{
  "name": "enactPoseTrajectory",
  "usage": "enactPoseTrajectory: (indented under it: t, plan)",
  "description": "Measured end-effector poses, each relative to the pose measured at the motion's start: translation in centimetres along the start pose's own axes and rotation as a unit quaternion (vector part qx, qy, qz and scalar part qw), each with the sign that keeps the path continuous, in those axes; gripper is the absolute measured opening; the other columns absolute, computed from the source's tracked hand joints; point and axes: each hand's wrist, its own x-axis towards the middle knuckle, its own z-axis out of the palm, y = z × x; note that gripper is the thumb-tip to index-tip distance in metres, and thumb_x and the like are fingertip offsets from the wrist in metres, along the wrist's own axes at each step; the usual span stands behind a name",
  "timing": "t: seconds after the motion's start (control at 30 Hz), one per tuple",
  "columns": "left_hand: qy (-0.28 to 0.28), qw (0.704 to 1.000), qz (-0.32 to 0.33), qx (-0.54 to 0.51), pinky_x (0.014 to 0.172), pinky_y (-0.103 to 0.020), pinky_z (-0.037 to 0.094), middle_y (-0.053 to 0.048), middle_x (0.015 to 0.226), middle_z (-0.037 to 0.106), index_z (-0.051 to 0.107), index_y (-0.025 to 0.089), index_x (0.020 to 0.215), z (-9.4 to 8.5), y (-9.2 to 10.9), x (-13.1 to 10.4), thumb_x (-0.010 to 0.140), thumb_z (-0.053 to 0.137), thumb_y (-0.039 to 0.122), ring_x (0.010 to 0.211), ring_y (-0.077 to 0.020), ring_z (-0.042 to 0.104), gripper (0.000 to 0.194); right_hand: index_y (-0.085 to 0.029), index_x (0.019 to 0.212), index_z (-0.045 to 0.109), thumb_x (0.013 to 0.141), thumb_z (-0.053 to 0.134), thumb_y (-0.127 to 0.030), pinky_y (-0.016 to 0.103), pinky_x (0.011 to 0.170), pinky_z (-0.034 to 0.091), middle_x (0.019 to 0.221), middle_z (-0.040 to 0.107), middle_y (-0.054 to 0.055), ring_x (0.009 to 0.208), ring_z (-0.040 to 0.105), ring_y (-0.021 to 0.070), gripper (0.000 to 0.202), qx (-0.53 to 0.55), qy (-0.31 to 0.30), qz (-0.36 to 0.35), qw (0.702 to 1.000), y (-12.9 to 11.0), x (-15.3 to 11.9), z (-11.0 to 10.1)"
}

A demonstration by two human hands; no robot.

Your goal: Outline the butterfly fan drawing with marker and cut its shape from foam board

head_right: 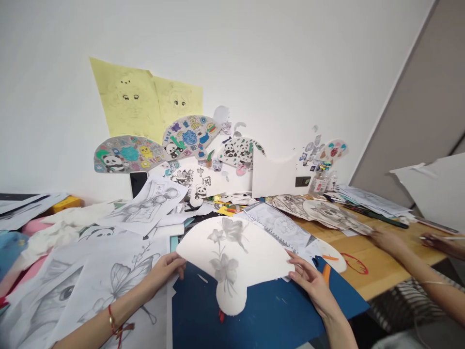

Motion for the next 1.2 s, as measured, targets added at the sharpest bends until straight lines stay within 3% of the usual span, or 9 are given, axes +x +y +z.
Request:
enactPoseTrajectory:
  t: [0.27, 0.57, 0.87, 1.07, 1.2]
  plan:
    - [-0.024, 0.999, 0.020, 0.026, 0.060, -0.026, 0.039, 0.000, 0.052, 0.060, 0.059, 0.016, 0.064, -0.3, -0.1, -0.3, 0.074, 0.059, 0.050, 0.054, -0.0141, 0.054, 0.036, -0.024, 0.093, 0.067, 0.066, 0.077, -0.036, 0.043, 0.103, 0.038, 0.143, 0.039, 0.008, 0.129, 0.038, 0.0331, 0.031, -0.009, 0.000, 0.000, 1.000, -0.1, 0.1, 0.0]
    - [-0.115, 0.992, 0.051, 0.021, 0.050, -0.024, 0.037, 0.000, 0.049, 0.053, 0.058, 0.014, 0.056, -0.2, 0.2, -0.7, 0.064, 0.068, 0.049, 0.047, -0.0116, 0.048, 0.037, -0.026, 0.094, 0.068, 0.068, 0.075, -0.036, 0.044, 0.103, 0.038, 0.142, 0.041, 0.006, 0.128, 0.039, 0.0336, 0.029, -0.011, 0.015, -0.001, 1.000, -0.2, 0.2, 0.1]
    - [-0.083, 0.995, 0.056, 0.011, 0.052, -0.025, 0.035, 0.003, 0.045, 0.051, 0.059, 0.014, 0.069, -0.2, -0.7, 0.2, 0.072, 0.060, 0.045, 0.044, -0.0114, 0.046, 0.030, -0.025, 0.093, 0.066, 0.066, 0.078, -0.034, 0.043, 0.105, 0.036, 0.141, 0.043, 0.006, 0.129, 0.039, 0.0308, 0.030, 0.014, 0.005, 0.026, 1.000, 0.2, 1.0, -0.5]
    - [-0.068, 0.996, 0.055, 0.013, 0.048, -0.024, 0.033, 0.005, 0.042, 0.048, 0.052, 0.018, 0.065, 0.2, -1.3, 0.9, 0.078, 0.050, 0.055, 0.041, -0.0120, 0.047, 0.039, -0.028, 0.090, 0.061, 0.059, 0.081, -0.034, 0.045, 0.104, 0.037, 0.128, 0.057, 0.002, 0.123, 0.047, 0.0270, 0.038, 0.137, 0.059, 0.004, 0.989, 0.3, 1.5, -1.1]
    - [-0.068, 0.996, 0.056, 0.019, 0.047, -0.023, 0.033, 0.005, 0.040, 0.046, 0.045, 0.019, 0.057, 0.4, -1.4, 1.0, 0.077, 0.049, 0.058, 0.040, -0.0115, 0.047, 0.043, -0.028, 0.091, 0.059, 0.058, 0.081, -0.030, 0.046, 0.101, 0.041, 0.125, 0.058, 0.002, 0.122, 0.048, 0.0277, 0.040, 0.165, 0.057, 0.014, 0.984, 0.8, 1.6, -1.9]
